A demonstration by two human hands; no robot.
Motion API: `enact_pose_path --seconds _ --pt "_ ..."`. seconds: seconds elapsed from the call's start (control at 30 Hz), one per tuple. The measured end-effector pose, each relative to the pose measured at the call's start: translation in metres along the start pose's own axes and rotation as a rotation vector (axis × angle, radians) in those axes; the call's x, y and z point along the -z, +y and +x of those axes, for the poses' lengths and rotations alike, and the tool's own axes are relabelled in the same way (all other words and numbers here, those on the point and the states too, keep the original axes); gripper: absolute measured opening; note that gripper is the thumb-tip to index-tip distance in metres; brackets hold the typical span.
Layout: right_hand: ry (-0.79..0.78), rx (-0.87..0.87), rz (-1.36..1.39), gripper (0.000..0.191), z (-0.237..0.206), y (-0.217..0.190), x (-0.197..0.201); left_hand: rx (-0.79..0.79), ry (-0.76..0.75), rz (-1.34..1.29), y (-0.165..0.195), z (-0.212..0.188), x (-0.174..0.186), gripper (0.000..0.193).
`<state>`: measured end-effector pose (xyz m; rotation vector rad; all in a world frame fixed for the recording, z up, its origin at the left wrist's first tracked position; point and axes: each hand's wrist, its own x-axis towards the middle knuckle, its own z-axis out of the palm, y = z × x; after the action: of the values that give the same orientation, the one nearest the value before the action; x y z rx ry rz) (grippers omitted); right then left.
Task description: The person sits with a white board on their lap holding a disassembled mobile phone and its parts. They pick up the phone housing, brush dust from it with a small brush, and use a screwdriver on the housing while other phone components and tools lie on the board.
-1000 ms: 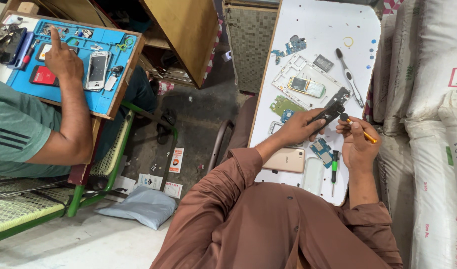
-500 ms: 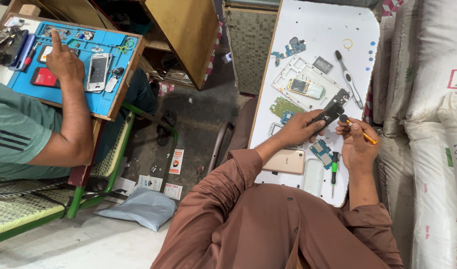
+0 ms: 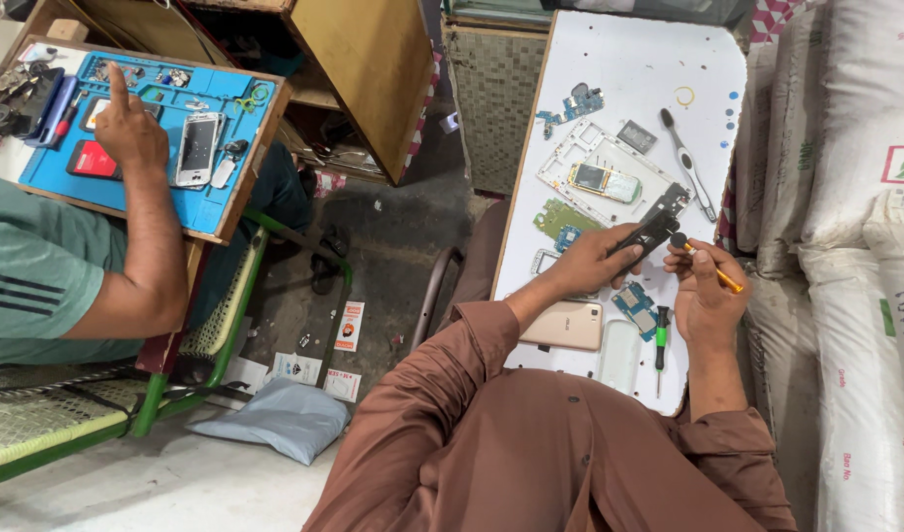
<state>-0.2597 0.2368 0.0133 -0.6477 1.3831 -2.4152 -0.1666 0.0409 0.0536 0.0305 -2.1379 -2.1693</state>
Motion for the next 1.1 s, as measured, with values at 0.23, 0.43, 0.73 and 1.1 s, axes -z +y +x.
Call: enact_pose_path --seconds 0.23,0.43,0.73,1.1 --pt "0.013 0.001 0.004 0.028 0.0013 -0.0012 -0.0024 -0.018 0.002 0.008 -0.0007 0.0012 0.0005 0.037" --pt "-0.001 -0.004 -0.061 0.030 -0.0004 -0.0020 -0.0041 0.034 0.021 -0.004 0.0002 0.0016 0.0003 0.041" --pt "0.012 0.021 0.011 0.028 0.0014 0.0047 0.0014 0.013 0.008 0.003 -0.0050 0.0033 0.0012 0.039" --pt "0.015 0.007 0.026 0.029 0.0008 0.0035 0.0004 -0.067 -0.010 0.046 -0.0080 0.0039 0.0012 0.033"
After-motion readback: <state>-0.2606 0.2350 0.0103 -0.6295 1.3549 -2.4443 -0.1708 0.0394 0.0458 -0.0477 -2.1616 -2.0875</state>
